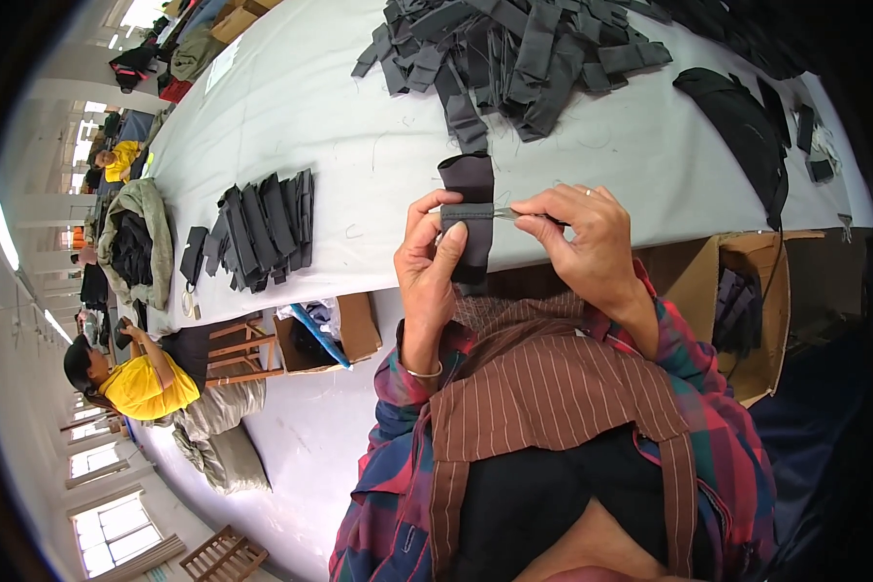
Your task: Trim loose threads and excess material from black fabric components using a pair of snips.
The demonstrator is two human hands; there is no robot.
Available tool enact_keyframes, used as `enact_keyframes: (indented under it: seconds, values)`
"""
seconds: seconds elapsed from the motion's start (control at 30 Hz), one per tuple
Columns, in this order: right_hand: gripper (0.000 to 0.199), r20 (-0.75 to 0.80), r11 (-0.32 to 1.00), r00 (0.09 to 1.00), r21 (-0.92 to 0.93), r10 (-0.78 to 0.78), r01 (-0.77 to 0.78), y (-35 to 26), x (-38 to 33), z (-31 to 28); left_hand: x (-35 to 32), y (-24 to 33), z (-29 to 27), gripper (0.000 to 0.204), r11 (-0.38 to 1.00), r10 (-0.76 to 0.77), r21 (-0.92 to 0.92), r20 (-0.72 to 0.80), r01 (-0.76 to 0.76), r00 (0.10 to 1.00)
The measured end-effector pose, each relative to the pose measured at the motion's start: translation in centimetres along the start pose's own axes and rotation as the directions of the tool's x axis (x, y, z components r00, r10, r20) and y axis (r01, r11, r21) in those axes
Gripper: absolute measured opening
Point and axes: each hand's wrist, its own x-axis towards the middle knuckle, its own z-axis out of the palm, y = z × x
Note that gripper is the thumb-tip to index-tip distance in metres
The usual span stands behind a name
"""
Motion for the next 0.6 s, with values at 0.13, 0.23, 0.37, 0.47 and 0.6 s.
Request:
enact_keyframes:
  seconds: [0.13, 0.23, 0.37, 0.47, 0.6]
  values:
    - [0.01, -0.012, 1.0, 1.0, 0.024, -0.006, 0.007, 0.1, 0.0, 0.2, -0.1, 0.0, 0.0, 0.013, 1.0, -0.003, -0.005, -0.005, 0.003, 1.0]
    - [0.011, -0.019, 0.999, 1.0, 0.03, -0.015, 0.016, 0.2, 0.0, 0.4, 0.0, -0.2, 0.0, 0.013, 1.0, -0.009, -0.016, 0.014, 0.009, 1.0]
    - [0.012, -0.06, 0.998, 0.997, 0.038, -0.038, 0.04, 0.4, -0.1, 0.8, -0.2, -0.4, -0.1, 0.014, 0.994, -0.059, -0.091, 0.018, 0.06, 0.998]
    - [0.013, -0.083, 0.996, 0.993, 0.022, -0.08, 0.082, 0.6, 0.0, 0.8, -0.2, -0.5, 0.0, 0.015, 0.989, -0.087, -0.123, 0.014, 0.088, 0.996]
    - [0.015, -0.051, 0.993, 0.992, -0.006, -0.119, 0.118, 1.2, 0.0, 0.3, -0.2, -0.8, 0.0, 0.016, 0.984, -0.101, -0.147, -0.006, 0.1, 0.995]
